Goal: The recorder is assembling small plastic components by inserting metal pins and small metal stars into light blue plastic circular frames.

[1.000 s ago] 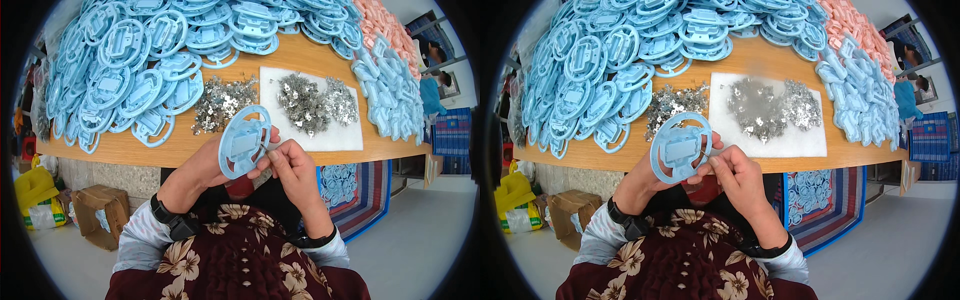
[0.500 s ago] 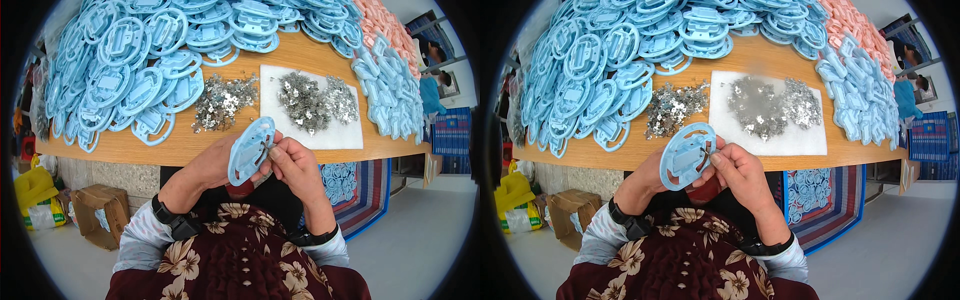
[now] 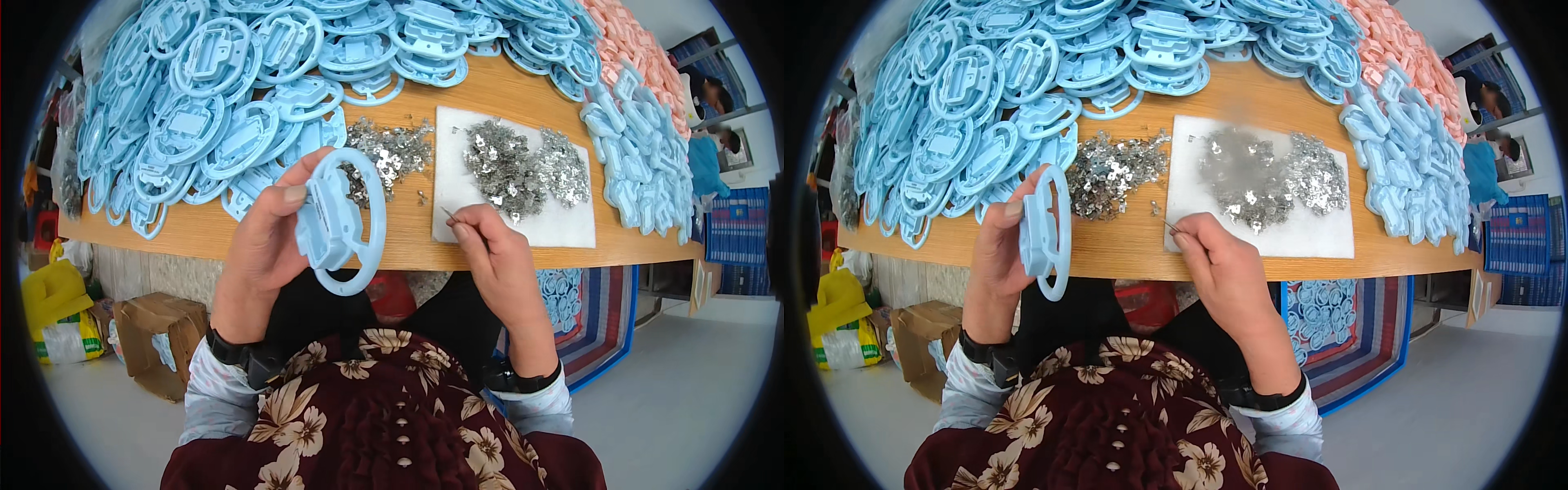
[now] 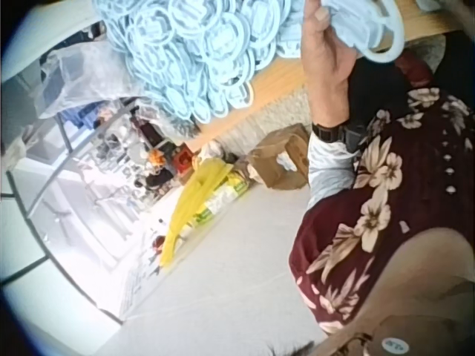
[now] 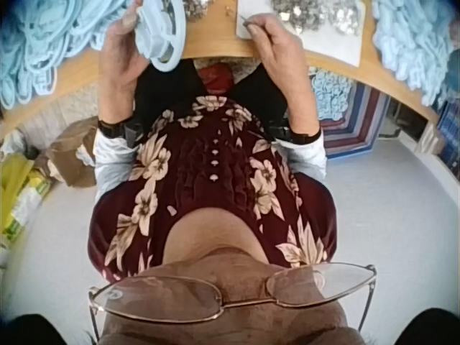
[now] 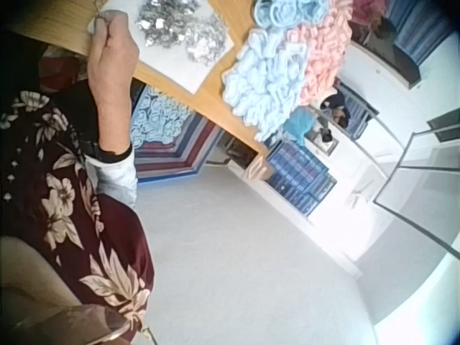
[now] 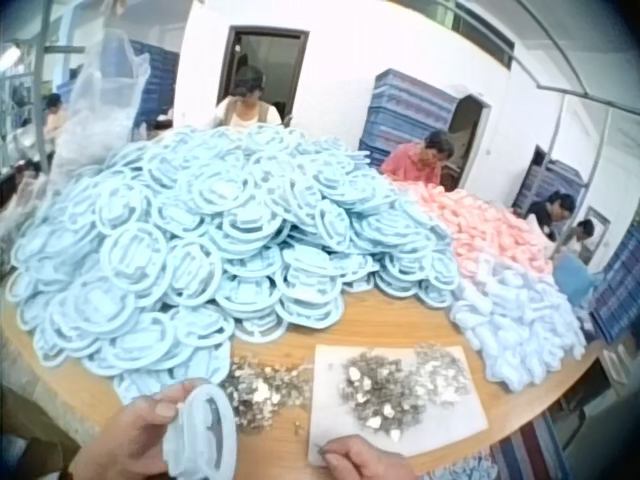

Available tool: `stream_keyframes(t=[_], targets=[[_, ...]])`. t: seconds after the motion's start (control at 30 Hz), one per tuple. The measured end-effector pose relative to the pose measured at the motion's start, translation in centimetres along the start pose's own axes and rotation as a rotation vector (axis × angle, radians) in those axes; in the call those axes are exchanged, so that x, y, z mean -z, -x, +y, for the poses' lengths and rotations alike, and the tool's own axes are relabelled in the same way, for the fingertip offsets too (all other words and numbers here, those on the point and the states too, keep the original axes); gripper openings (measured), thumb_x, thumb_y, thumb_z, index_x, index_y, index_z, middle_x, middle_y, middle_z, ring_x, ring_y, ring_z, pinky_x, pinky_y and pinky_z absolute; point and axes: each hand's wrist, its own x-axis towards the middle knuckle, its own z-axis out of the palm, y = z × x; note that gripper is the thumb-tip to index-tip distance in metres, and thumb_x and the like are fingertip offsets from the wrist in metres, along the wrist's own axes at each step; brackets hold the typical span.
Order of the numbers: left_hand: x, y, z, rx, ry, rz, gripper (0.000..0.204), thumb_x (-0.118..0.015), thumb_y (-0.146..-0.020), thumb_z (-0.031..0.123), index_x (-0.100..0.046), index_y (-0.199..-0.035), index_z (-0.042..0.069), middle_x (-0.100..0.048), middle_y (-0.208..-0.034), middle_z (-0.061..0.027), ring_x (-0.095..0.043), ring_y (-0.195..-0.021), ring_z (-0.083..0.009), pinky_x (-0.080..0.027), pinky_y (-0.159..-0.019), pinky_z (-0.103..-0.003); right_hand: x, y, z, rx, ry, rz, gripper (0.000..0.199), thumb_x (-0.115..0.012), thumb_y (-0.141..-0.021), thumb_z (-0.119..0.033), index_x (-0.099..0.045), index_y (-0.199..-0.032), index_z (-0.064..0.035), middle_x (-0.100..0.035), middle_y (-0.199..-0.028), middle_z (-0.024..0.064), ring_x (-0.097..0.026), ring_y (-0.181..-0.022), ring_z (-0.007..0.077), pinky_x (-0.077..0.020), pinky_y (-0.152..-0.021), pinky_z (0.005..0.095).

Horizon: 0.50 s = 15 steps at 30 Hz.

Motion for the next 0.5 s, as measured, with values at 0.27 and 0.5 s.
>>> stream_keyframes(t=[0.27,0.5], targets=[[-1.2,1.6,0.1,0.093,-0.288,0.228,0.046,-0.058,-0.087,0.011,-0.053,-0.131,-0.001,-0.066,-0.111,-0.0097,-0.067,-0.096,-0.0167,-0.056,-0.088,-0.032,-2.4,-2.9,-0.9,0.174,0.584,0.09,0.013,-0.072,-0.086,-0.017,-0.068,-0.096,-0.0099,-0.064,-0.083,0.0092,-0.065,-0.073,0.0309,-0.0519,-0.063,0.0393],[-1.9,1.3,-1.3,0.124,-0.531,0.304,0.045,-0.045,-0.095,0.013,-0.052,-0.138,0.001,-0.064,-0.121,-0.0085,-0.062,-0.111,-0.0166,-0.051,-0.096,-0.03,-2.5,-2.9,-0.4,0.055,0.162,0.121,0.009,-0.068,-0.091,-0.014,-0.067,-0.095,-0.0058,-0.06,-0.076,0.002,-0.059,-0.065,0.0153,-0.0464,-0.057,0.0302]])
